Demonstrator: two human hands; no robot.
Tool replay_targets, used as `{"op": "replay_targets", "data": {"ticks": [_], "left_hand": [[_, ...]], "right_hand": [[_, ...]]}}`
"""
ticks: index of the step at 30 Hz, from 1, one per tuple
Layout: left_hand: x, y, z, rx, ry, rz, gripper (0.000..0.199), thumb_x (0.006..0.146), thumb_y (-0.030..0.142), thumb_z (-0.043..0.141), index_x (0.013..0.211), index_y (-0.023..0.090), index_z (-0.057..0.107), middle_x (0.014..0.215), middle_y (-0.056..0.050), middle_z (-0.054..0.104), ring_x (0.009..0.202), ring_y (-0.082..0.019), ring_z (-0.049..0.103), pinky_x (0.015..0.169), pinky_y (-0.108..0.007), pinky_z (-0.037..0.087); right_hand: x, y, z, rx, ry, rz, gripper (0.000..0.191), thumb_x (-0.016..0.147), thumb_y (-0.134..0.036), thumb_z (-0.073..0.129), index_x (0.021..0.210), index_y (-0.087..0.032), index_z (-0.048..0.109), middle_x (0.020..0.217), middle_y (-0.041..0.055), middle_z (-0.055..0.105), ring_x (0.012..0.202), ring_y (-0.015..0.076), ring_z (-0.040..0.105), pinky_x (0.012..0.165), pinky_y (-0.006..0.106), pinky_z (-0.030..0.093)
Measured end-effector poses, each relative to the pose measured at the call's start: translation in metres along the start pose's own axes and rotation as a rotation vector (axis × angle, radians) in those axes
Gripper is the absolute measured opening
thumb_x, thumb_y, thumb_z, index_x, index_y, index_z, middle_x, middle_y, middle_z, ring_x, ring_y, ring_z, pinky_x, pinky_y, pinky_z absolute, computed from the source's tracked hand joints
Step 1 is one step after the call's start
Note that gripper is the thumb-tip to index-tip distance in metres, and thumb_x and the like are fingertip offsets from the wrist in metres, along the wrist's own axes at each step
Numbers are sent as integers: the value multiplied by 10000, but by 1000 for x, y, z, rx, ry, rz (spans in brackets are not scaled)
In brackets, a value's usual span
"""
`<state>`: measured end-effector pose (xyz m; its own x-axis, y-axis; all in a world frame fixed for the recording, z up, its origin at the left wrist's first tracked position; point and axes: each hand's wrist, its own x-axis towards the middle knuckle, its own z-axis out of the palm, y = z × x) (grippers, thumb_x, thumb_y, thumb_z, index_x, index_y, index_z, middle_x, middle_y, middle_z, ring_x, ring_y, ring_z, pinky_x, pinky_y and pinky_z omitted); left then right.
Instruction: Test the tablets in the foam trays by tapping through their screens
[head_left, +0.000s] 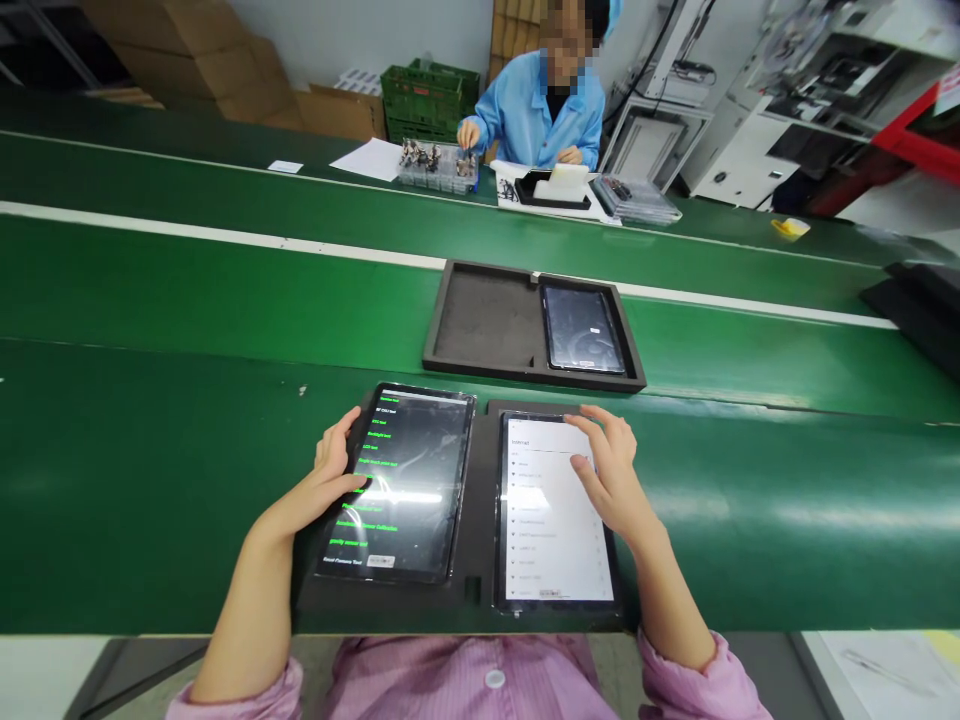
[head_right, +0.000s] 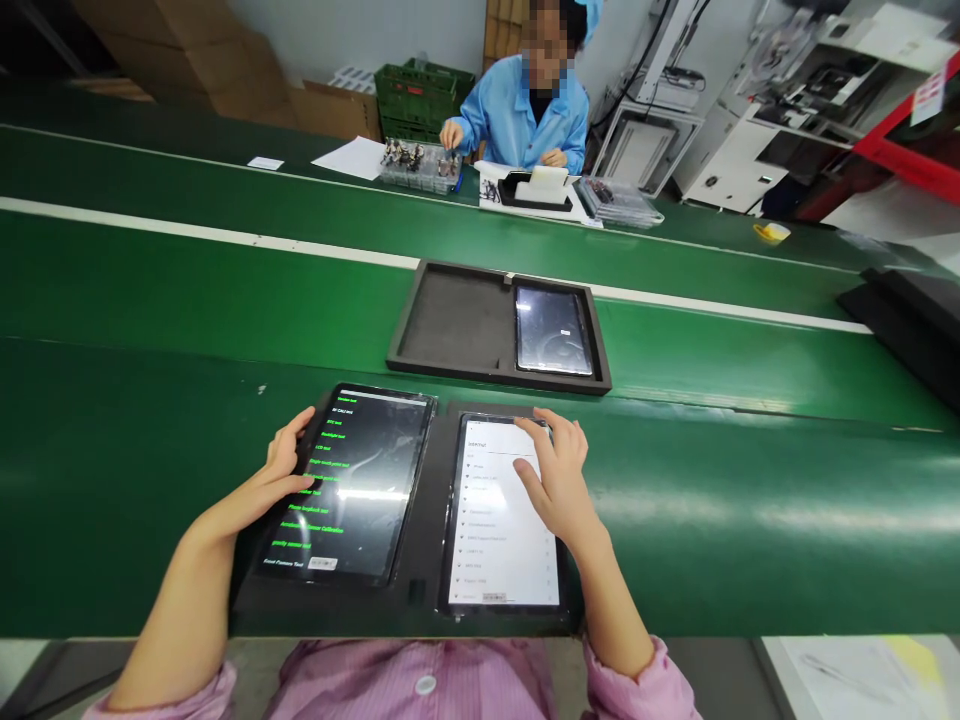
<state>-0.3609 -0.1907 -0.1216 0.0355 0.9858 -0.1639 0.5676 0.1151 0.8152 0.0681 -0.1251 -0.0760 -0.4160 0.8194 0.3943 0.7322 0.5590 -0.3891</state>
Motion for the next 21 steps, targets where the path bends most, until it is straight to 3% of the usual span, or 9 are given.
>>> {"op": "replay_targets", "data": {"ticks": [5,12,16,21], "left_hand": [[0,4,0,6,-3,-43,911,849,393,504,1644,281,72,1667,-115,160,1537,-395,142,1249,-663,126],[-1,7,0,-24,4,-33,902,850,378,512,1638,281,84,1639,-125,202,1531,-415,143,1240,-689,107],[-2,8,0,4,-8,-25,920,833,375,505,1633,277,61,1661,-123,164,1544,-410,104,1244,-685,84],[-3,9,-1,46,-30,-27,937,820,387,497,1631,252,48,1686,-136,105,1557,-413,79,1248,-671,96]], "right_hand": [[-10,-6,8,-77,-57,-22,435,1086,-424,300,1464,-327,493,1467,138,433,1357,348,413,1173,709,189],[23,-14,35,-344,-215,-75,411,1032,-454,544,1430,-365,595,1560,161,363,1394,418,340,1128,775,186],[31,-10,25,-327,-189,-24,457,1039,-467,505,1473,-327,542,1558,154,378,1401,386,345,1159,749,167],[15,1,7,-138,-102,50,505,1067,-472,326,1524,-283,429,1494,143,442,1386,342,390,1201,696,166]]}}
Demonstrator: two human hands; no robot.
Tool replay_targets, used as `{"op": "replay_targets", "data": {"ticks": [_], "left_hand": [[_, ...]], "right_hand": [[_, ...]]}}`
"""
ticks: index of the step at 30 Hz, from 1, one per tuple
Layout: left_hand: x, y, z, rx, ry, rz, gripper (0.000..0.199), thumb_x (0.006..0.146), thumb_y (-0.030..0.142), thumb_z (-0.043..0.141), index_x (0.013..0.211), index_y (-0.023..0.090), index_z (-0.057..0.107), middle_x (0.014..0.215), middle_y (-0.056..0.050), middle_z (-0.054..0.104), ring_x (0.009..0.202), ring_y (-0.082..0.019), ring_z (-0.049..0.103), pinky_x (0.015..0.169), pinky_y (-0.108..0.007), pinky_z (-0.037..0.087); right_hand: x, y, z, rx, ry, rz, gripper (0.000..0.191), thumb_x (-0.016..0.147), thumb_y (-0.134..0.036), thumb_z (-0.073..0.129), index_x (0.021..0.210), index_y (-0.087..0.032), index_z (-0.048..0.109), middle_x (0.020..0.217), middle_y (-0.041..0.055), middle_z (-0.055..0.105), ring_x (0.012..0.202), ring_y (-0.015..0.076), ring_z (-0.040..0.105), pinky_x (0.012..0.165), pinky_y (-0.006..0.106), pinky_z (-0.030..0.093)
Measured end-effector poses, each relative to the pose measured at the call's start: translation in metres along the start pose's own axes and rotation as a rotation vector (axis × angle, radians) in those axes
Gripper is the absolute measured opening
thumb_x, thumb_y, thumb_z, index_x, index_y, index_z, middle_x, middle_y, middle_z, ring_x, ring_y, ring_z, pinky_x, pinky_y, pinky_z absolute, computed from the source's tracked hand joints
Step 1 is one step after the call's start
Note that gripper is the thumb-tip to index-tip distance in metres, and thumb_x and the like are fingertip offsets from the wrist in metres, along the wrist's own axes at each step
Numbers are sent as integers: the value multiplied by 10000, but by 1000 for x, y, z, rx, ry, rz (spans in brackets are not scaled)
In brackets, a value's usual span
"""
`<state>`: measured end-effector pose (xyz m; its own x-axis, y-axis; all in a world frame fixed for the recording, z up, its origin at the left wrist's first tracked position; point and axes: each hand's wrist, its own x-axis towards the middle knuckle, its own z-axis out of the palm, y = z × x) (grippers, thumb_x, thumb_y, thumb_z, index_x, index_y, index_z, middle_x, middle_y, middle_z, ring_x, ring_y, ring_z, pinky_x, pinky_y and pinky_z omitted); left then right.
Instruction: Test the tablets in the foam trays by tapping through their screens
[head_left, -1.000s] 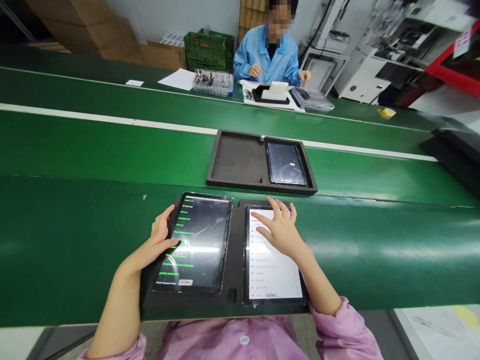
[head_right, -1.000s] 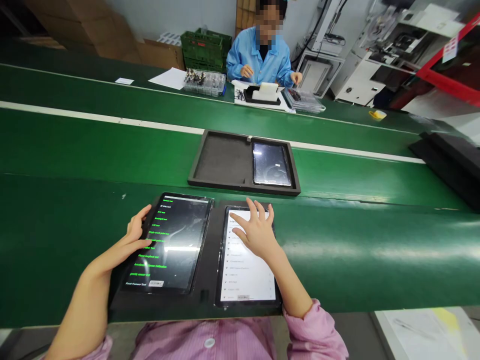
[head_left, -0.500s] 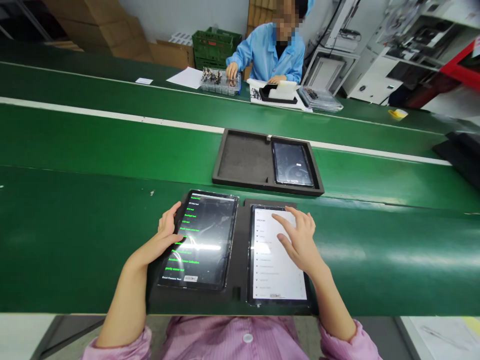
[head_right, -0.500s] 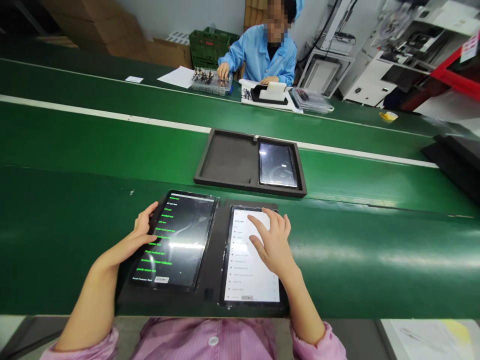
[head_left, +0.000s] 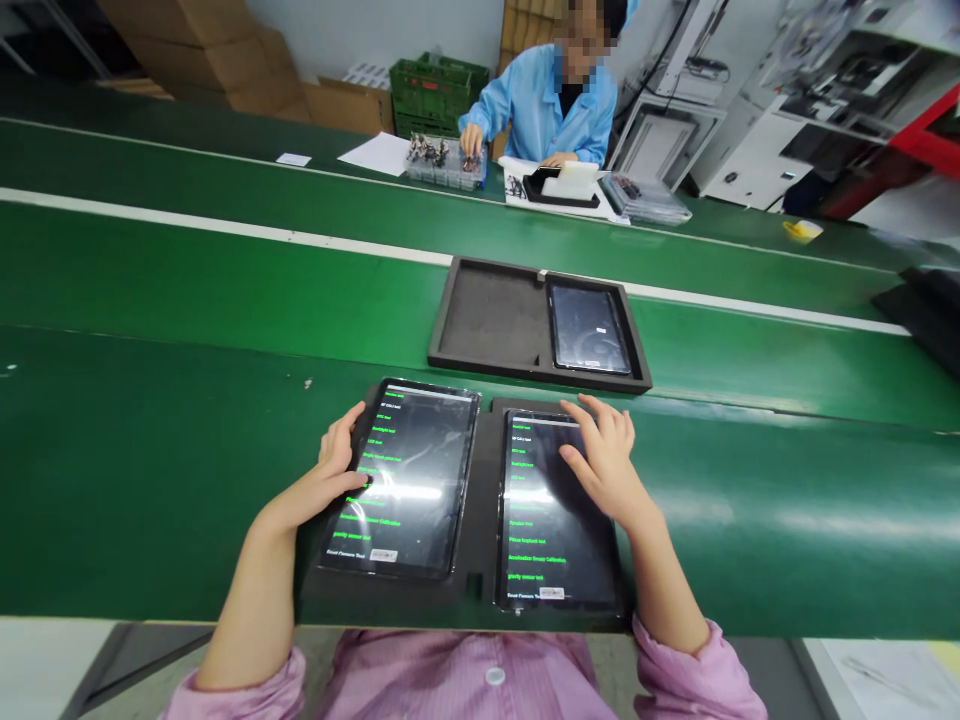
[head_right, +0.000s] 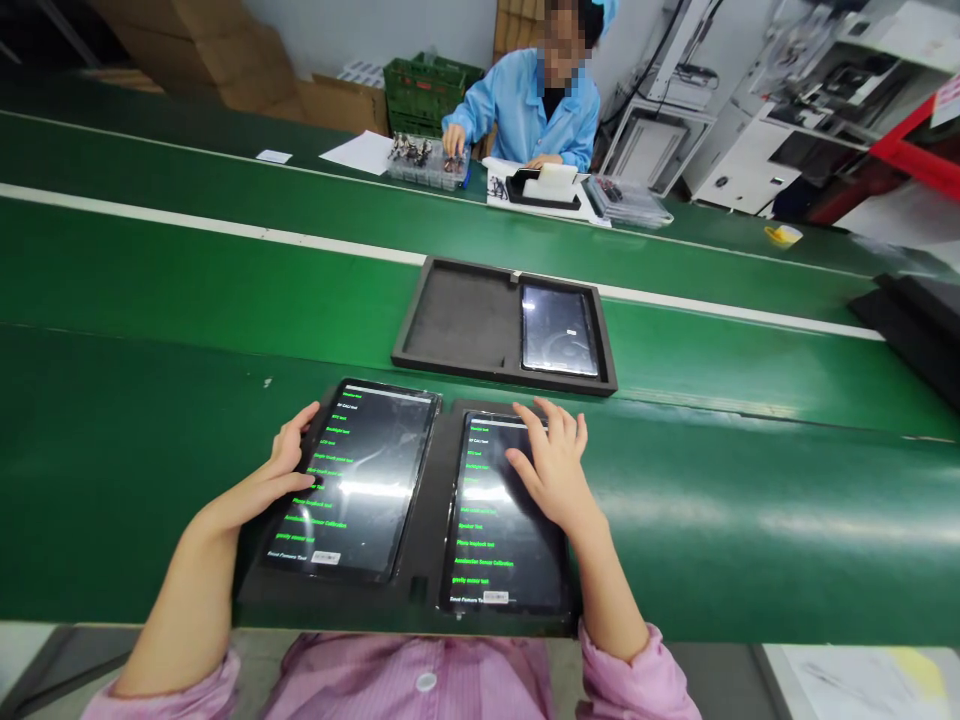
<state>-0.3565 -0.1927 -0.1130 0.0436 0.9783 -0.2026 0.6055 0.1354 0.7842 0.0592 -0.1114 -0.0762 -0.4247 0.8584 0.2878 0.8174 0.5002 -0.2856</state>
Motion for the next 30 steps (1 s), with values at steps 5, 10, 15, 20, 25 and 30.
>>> {"op": "replay_targets", "data": {"ticks": [5,10,15,20,25,30], "left_hand": [[0,2,0,17,-4,12,928,839,407,500,1632,247,46,1686,-142,119,1564,-410,59,1252,-667,57],[0,0,0,-14,-7,28,912,867,399,505,1639,262,39,1688,-123,126,1569,-391,54,1261,-647,42],[1,-1,0,26,4,10,929,862,404,507,1646,279,24,1680,-114,158,1556,-393,123,1258,-650,106],[0,-4,-2,-37,-5,4,928,869,414,512,1651,286,30,1688,-119,127,1554,-408,103,1248,-664,127],[0,-6,-3,-86,-14,-3,939,836,406,532,1647,295,72,1693,-112,127,1556,-418,107,1243,-664,157],[-1,-3,-2,-112,-24,15,936,853,410,523,1645,278,43,1704,-118,76,1571,-399,61,1257,-652,79]], "right_hand": [[-19,6,4,48,-33,-1,481,1070,-454,329,1517,-310,433,1484,131,454,1381,336,397,1199,699,177],[-17,3,10,-31,-93,7,421,1069,-392,373,1433,-327,573,1465,130,477,1354,347,403,1167,727,224],[-16,-21,-1,44,-207,-252,318,1045,-428,525,1300,-368,705,1521,124,426,1400,371,349,1172,735,180],[-45,-39,-13,274,-289,-561,237,1000,-381,573,1002,-369,810,1566,14,409,1415,326,347,1234,641,73],[-70,-33,-18,313,-96,-540,348,1001,-291,475,934,-305,816,1532,35,448,1361,313,422,1238,616,90],[-80,-15,-19,348,142,-281,411,1058,-348,394,1055,-351,805,1425,40,523,1261,295,500,1198,623,224]]}}
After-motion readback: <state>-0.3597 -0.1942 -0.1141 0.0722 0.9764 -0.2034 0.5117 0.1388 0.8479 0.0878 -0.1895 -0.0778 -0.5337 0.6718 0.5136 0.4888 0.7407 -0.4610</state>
